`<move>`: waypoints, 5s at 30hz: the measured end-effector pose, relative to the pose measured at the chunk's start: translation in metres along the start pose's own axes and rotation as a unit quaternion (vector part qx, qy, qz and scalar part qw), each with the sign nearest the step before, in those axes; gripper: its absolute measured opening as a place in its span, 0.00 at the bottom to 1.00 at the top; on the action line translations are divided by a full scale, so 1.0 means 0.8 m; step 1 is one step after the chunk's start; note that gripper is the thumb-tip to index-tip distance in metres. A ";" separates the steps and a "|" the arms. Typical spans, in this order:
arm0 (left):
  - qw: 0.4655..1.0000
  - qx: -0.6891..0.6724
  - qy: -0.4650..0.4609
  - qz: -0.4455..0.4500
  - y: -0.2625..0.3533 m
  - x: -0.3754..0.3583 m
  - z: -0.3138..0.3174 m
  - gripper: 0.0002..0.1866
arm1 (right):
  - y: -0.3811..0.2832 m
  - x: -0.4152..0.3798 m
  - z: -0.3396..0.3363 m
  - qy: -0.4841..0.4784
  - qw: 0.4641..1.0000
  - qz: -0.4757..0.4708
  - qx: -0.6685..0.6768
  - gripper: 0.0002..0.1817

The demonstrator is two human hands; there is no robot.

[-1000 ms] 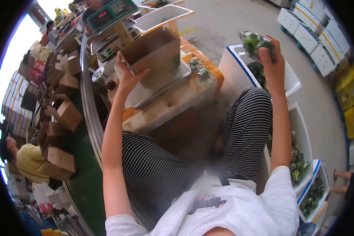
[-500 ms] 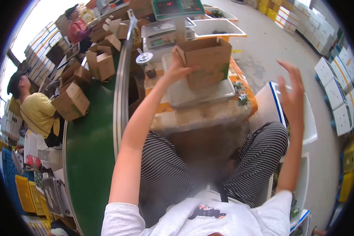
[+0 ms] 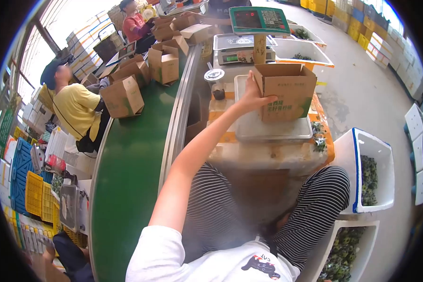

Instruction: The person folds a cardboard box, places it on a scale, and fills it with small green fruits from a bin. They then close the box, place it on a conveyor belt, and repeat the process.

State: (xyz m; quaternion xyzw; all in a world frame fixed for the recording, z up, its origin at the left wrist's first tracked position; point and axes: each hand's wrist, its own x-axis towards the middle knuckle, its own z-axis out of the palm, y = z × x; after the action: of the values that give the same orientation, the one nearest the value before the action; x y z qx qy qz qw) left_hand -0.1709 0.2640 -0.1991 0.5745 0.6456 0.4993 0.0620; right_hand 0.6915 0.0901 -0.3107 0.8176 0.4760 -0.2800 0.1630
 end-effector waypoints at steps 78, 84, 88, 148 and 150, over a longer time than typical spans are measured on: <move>0.988 -0.033 -0.139 -0.053 0.040 -0.071 -0.064 0.74 | -0.261 0.061 -0.097 0.373 0.924 0.064 -0.050 0.36; 0.987 -0.073 -0.120 -0.082 0.043 -0.058 -0.058 0.76 | -0.154 0.068 -0.012 0.190 0.976 0.051 -0.095 0.38; 0.988 -0.073 -0.114 -0.079 0.039 -0.058 -0.063 0.72 | -0.186 0.045 -0.043 0.193 0.978 0.058 -0.062 0.28; 0.847 -0.258 0.072 -0.460 0.136 -0.001 0.039 0.59 | -0.937 -0.110 -0.160 0.132 0.606 -0.743 0.254 0.17; 0.853 -0.257 0.103 -0.442 0.127 -0.001 0.044 0.57 | -0.931 -0.113 -0.165 0.104 0.597 -0.750 0.266 0.17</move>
State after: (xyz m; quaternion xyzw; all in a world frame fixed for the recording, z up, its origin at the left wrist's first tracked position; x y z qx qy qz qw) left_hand -0.0784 0.2676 -0.1438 0.1380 0.6830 0.6234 0.3547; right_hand 0.0485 0.4662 -0.1511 0.2039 0.8397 -0.3307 -0.3795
